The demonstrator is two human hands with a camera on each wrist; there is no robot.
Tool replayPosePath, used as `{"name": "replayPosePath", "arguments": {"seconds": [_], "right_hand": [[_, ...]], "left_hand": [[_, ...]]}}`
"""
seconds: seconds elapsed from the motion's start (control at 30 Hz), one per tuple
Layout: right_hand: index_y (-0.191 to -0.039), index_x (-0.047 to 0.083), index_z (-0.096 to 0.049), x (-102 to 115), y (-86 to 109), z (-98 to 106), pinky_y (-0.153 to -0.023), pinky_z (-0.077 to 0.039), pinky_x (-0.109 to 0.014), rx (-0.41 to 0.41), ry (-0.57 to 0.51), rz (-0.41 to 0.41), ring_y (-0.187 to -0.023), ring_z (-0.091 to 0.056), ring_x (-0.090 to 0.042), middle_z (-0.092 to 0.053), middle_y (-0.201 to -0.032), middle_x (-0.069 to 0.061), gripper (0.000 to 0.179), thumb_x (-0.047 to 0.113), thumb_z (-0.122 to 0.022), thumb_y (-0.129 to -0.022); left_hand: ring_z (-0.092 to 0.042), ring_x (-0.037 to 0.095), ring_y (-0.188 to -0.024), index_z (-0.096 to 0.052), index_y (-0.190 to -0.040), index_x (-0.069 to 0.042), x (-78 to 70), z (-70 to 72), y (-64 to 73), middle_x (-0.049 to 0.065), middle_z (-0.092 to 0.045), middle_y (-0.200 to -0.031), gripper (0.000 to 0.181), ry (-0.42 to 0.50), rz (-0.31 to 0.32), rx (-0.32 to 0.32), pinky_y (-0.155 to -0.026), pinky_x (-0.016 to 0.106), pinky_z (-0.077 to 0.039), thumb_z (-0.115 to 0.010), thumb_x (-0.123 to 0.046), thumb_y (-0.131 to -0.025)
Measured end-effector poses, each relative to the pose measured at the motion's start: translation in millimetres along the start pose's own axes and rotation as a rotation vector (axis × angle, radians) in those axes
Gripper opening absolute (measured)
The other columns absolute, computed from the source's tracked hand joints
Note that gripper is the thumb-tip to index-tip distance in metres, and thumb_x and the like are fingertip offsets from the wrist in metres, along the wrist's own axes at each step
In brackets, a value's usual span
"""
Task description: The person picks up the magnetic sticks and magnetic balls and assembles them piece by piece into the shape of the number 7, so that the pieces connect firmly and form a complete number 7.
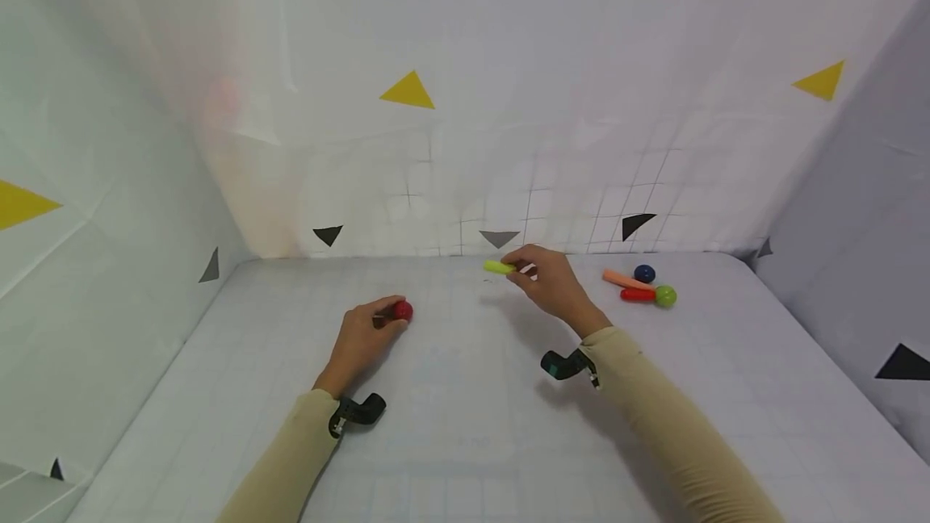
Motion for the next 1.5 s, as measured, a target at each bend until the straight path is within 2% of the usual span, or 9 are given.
{"name": "replayPosePath", "arguments": {"seconds": [0.13, 0.27, 0.6, 0.97, 1.23, 1.5], "right_hand": [[-0.118, 0.005, -0.075, 3.0, -3.7, -6.7, -0.083, -0.059, -0.044, 0.013, -0.015, 0.013, -0.099, -0.07, -0.024, -0.072, -0.115, -0.008, 0.028, -0.002, -0.078, -0.092], [-0.118, 0.007, -0.075, 5.8, -8.2, -10.8, -0.083, -0.059, -0.043, 0.008, -0.027, 0.029, -0.098, -0.069, -0.022, -0.072, -0.113, -0.005, 0.027, -0.001, -0.078, -0.092], [-0.116, 0.006, -0.076, 11.3, -5.7, -21.6, -0.08, -0.06, -0.041, 0.032, -0.041, 0.034, -0.096, -0.07, -0.021, -0.073, -0.111, -0.004, 0.026, -0.002, -0.079, -0.091], [-0.114, 0.007, -0.076, 18.2, -5.1, -34.9, -0.079, -0.059, -0.039, 0.043, -0.064, 0.027, -0.096, -0.07, -0.02, -0.073, -0.111, -0.003, 0.025, -0.002, -0.079, -0.091], [-0.114, 0.007, -0.076, 22.4, -6.3, -43.3, -0.08, -0.059, -0.038, 0.054, -0.091, 0.022, -0.095, -0.069, -0.02, -0.073, -0.11, -0.002, 0.024, -0.001, -0.079, -0.091], [-0.114, 0.006, -0.077, 29.1, -11.2, -52.2, -0.079, -0.059, -0.037, 0.083, -0.099, 0.027, -0.095, -0.069, -0.02, -0.073, -0.11, -0.003, 0.023, -0.001, -0.078, -0.092]], "left_hand": [[-0.066, 0.023, -0.105, -0.071, -0.135, -0.01, 3.4, -0.2, 3.0, 0.007, -0.072, -0.12, 0.043, 0.048, 0.016, -0.018, -0.093, 0.043, -0.054, -0.08, -0.011, -0.093], [-0.065, 0.023, -0.099, -0.071, -0.135, -0.01, 2.2, -1.3, 2.2, 0.006, -0.071, -0.115, 0.042, 0.066, -0.002, -0.021, -0.088, 0.042, -0.054, -0.08, -0.012, -0.094], [-0.063, 0.019, -0.092, -0.072, -0.133, -0.011, 0.9, -8.3, 0.1, 0.003, -0.073, -0.104, 0.041, 0.038, -0.002, -0.009, -0.083, 0.038, -0.053, -0.08, -0.012, -0.093], [-0.064, 0.02, -0.092, -0.071, -0.132, -0.012, -3.5, -8.4, -0.9, 0.002, -0.073, -0.107, 0.039, 0.035, 0.002, -0.004, -0.086, 0.041, -0.053, -0.08, -0.014, -0.094], [-0.063, 0.02, -0.096, -0.071, -0.133, -0.011, -7.5, -9.0, -5.9, 0.002, -0.073, -0.111, 0.039, 0.027, 0.027, 0.018, -0.088, 0.041, -0.052, -0.078, -0.013, -0.095], [-0.064, 0.022, -0.098, -0.071, -0.131, -0.008, -15.2, -8.3, -9.7, 0.006, -0.073, -0.112, 0.038, 0.014, 0.056, 0.029, -0.09, 0.042, -0.053, -0.078, -0.007, -0.093]]}}
Point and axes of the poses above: each hand's wrist, its own y-axis away from the middle knuckle, its own z-axis out of the back of the hand, x = y × z, the point moved 1 cm from there along -y, towards the middle knuckle
